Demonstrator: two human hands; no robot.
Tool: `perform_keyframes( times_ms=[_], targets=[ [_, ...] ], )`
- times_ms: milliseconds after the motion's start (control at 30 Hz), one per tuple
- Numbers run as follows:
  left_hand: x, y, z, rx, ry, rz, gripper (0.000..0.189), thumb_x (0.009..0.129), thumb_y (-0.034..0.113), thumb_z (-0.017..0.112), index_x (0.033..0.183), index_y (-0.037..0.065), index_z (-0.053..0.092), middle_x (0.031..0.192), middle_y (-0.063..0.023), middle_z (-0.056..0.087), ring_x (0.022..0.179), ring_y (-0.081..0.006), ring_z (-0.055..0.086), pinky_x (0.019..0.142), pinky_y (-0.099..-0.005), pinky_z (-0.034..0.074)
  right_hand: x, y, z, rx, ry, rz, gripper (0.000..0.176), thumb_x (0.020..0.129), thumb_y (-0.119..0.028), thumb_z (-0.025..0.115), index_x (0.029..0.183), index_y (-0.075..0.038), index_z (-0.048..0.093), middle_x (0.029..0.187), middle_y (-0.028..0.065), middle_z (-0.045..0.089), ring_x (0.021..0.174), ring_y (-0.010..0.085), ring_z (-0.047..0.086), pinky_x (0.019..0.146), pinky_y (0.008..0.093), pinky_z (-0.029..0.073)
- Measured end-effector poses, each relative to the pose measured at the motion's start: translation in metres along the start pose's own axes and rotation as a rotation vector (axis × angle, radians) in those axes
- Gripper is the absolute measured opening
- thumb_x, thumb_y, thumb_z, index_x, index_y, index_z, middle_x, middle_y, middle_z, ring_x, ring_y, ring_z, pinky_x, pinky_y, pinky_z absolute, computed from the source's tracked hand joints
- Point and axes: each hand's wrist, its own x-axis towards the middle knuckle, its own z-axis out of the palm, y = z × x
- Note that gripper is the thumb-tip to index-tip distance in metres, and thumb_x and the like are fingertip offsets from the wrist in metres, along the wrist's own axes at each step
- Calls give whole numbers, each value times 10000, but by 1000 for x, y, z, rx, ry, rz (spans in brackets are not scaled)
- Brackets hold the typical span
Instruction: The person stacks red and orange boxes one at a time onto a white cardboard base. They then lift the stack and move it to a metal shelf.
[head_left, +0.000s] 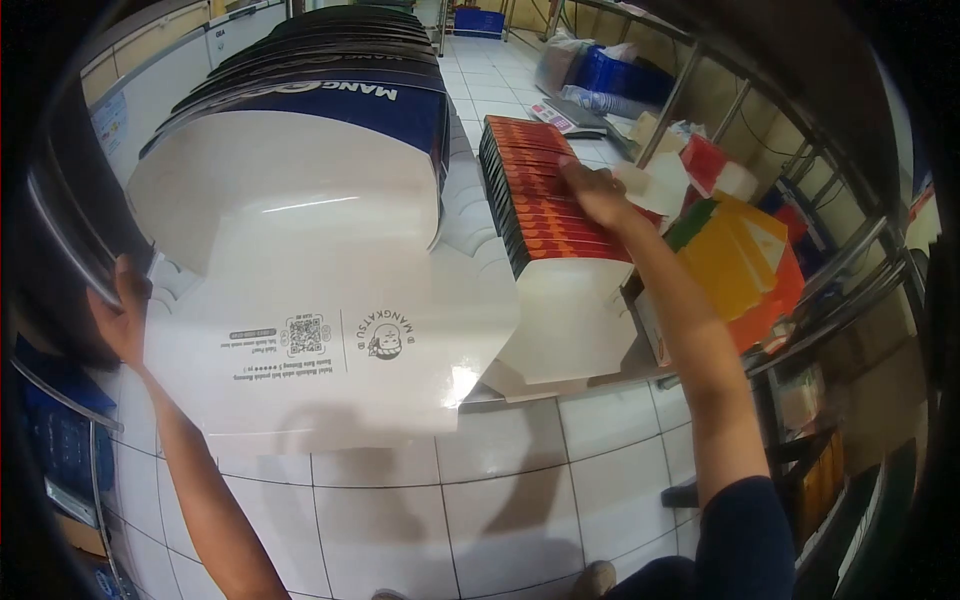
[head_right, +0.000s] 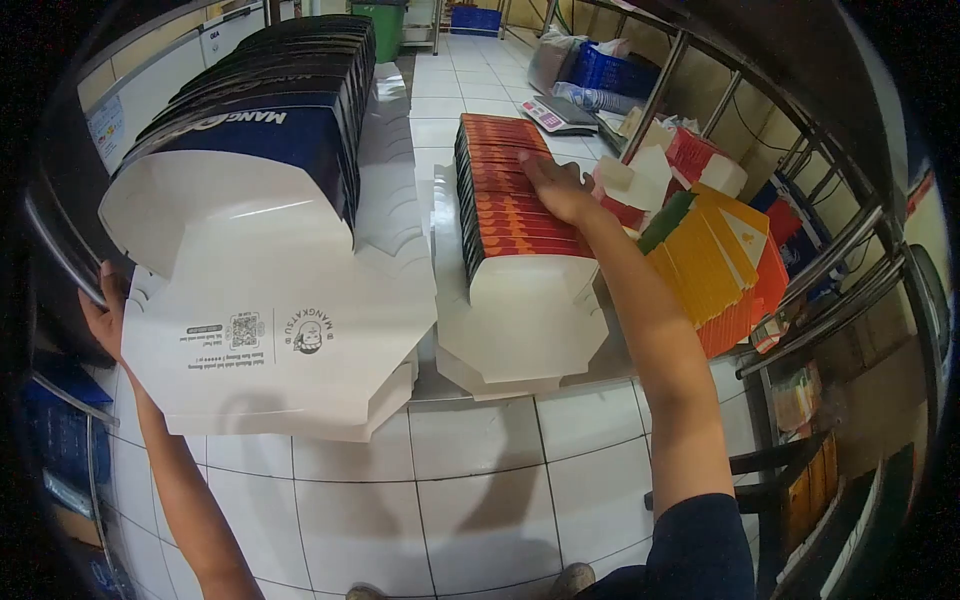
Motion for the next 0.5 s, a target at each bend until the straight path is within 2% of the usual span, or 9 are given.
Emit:
perform_keyframes(
  times_ms=[33,100,167,300,400,500],
  targets=[
    [0,0,2,-2,-1,0,366,921,310,723,1137,34,617,873,-67,626,813,-122,583,747,-266,439,6,2,4,18,67,5,878,918,-787,119,1505,-206,416,1533,184,394,1464,353,245,1183,583,77],
    [1,1,6,-78,32,58,198,977,213,676,995,25,615,759,-4,585,652,-48,480,569,-203,353,15,3,6,39,136,16,890,912,-795,127,1499,-198,429,1530,190,397,1466,353,240,1185,579,72],
    [0,6,8,-56,45,82,210,977,212,674,1035,17,620,793,-20,615,675,-56,510,591,-205,384,25,1,2,19,58,24,926,903,-810,134,1473,-164,474,1523,207,402,1464,369,233,1181,573,77],
    [-3,12,13,-5,118,73,264,981,214,666,1124,-3,617,894,-70,672,748,-93,584,666,-217,453,30,-5,-3,3,101,-33,951,901,-815,130,1464,-139,489,1507,224,421,1460,389,228,1177,564,89],
    [-7,19,15,-1,149,-21,272,987,220,657,1126,-10,609,922,-91,677,785,-117,605,701,-229,468,28,-8,-5,31,124,14,966,898,-820,121,1421,-124,538,1480,217,459,1444,407,241,1172,560,103],
    [-7,18,12,38,129,-18,292,991,242,650,1127,-13,607,950,-107,680,835,-128,617,736,-243,476,30,-8,-5,12,88,-1,960,898,-821,117,1412,-133,546,1473,187,478,1420,418,277,1167,568,114]
  ],
)
